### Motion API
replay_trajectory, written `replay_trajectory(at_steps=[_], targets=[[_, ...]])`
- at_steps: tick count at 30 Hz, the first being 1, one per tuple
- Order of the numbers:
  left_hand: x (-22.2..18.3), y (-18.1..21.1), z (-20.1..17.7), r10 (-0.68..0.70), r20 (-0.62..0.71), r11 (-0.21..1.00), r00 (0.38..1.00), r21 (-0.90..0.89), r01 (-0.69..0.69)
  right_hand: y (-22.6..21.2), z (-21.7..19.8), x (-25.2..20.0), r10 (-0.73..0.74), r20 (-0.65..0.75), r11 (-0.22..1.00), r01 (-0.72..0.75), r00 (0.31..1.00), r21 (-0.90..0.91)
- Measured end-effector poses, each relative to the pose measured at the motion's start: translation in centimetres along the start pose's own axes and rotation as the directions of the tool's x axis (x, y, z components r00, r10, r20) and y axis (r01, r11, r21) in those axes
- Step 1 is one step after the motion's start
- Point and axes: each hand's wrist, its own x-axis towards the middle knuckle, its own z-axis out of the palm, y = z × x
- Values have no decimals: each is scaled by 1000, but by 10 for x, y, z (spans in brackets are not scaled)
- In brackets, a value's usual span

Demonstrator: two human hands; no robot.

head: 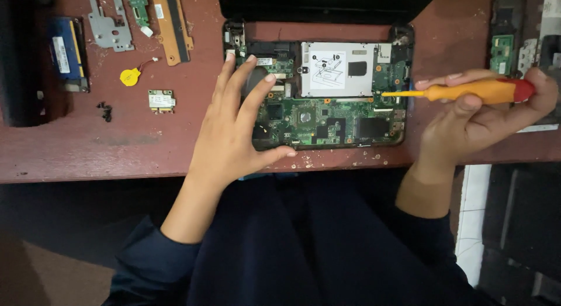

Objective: Removing internal screws and small components from a laptop chassis using a manual screwdriver.

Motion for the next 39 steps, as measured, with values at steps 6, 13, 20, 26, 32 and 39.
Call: replay_trajectory(at_steps=[6,13,20,26,32,39], targets=[[2,-1,0,26,-8,1000,1000,-17,-26,2,0,-2,13,-31,1000,-13,999,10],[2,-1,0,35,-22,999,999,-9,-35,-3,3,1,29,-8,998,-29,1000,63],[2,0,0,40,-25,999,999,-19,-40,-23,8,13,-109,114,985,122,987,-118],[2,2,-2,14,-7,1000,1000,-19,-14,-24,3,25,-84,282,994,100,956,-43],[1,2,-2,33,-24,999,999,-26,-34,-38,-17,51,150,533,988,-140,833,-60],[0,2,0,40,-32,999,999,-32,-41,-39,-30,77,211,626,970,-239,751,-40]])
